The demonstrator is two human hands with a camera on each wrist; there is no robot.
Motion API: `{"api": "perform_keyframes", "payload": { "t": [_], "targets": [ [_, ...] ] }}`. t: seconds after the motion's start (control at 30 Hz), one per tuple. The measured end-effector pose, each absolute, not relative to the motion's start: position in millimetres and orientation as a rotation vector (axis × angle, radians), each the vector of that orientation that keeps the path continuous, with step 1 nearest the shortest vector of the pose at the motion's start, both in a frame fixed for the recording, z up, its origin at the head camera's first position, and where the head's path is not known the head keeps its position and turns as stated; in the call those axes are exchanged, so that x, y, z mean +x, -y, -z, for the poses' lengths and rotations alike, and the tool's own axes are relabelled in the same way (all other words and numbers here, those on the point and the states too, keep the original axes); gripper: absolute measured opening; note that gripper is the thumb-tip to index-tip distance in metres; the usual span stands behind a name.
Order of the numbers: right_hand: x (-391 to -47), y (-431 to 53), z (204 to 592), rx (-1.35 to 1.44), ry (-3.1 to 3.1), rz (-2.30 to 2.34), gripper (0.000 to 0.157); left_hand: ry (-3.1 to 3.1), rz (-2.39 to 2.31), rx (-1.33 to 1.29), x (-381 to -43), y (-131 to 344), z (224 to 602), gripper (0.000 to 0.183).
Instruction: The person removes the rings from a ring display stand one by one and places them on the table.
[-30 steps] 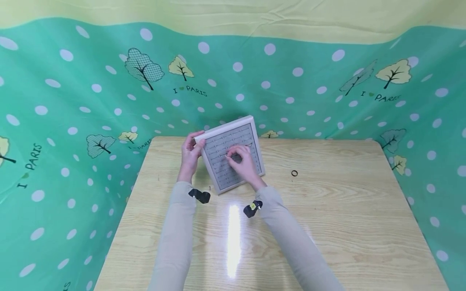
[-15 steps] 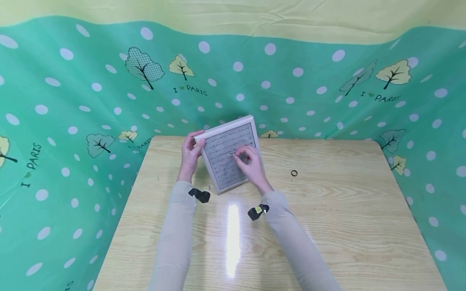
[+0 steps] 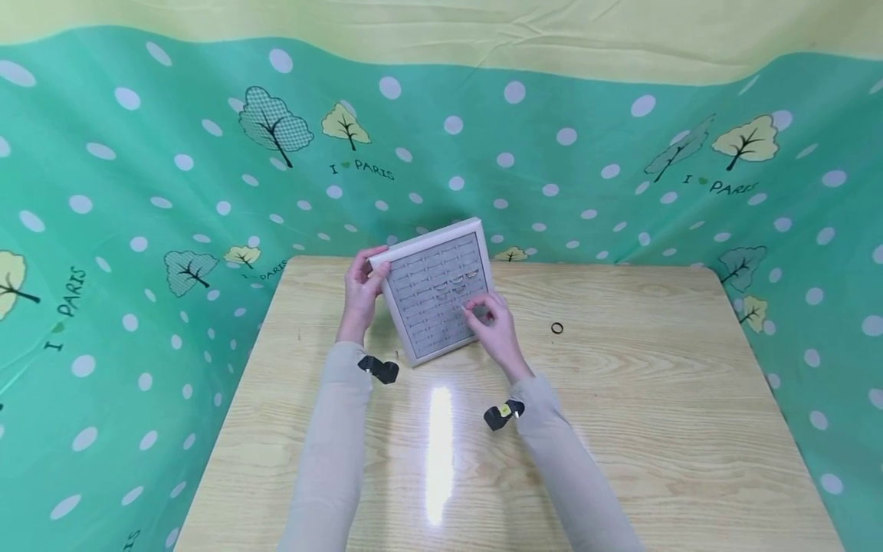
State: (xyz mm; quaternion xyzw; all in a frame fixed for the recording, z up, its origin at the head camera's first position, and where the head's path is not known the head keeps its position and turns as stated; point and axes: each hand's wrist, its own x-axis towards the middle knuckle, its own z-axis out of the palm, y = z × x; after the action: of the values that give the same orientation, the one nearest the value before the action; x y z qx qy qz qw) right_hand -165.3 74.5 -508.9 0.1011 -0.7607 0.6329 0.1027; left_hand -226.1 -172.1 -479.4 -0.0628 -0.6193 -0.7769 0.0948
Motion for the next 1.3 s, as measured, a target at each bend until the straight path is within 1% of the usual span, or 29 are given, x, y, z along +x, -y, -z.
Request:
{"api": "perform_keyframes", "payload": {
  "t": [0.1, 0.17, 0.3, 0.47, 0.63, 0.83, 0.97, 1.3],
  "targets": [
    [-162, -80, 515, 0.260, 2.255, -1.870, 0.007, 1.834, 2.308, -0.187, -226, 173, 480, 0.036],
    [-163, -84, 530, 0.202, 2.270, -1.850, 0.007, 1.833, 2.311, -0.185, -226, 174, 480, 0.037],
    [-158, -90, 541, 0.110, 2.299, -1.841, 0.007, 1.843, 2.325, -0.169, -226, 174, 478, 0.036],
    [-152, -98, 552, 0.030, 2.331, -1.863, 0.008, 1.862, 2.320, -0.166, -222, 173, 471, 0.034],
    [-148, -108, 559, -0.011, 2.335, -1.897, 0.012, 1.875, 2.293, -0.185, -214, 171, 461, 0.032],
    [-142, -124, 568, -0.161, 2.355, -1.911, 0.012, 1.873, 2.302, -0.154, -222, 174, 474, 0.033],
    [-139, -136, 575, -0.233, 2.356, -1.906, 0.015, 1.871, 2.285, -0.154, -224, 174, 478, 0.034],
    [-131, -168, 583, -0.297, 2.355, -1.774, 0.016, 1.876, 2.304, -0.179, -225, 172, 477, 0.035]
  ]
}}
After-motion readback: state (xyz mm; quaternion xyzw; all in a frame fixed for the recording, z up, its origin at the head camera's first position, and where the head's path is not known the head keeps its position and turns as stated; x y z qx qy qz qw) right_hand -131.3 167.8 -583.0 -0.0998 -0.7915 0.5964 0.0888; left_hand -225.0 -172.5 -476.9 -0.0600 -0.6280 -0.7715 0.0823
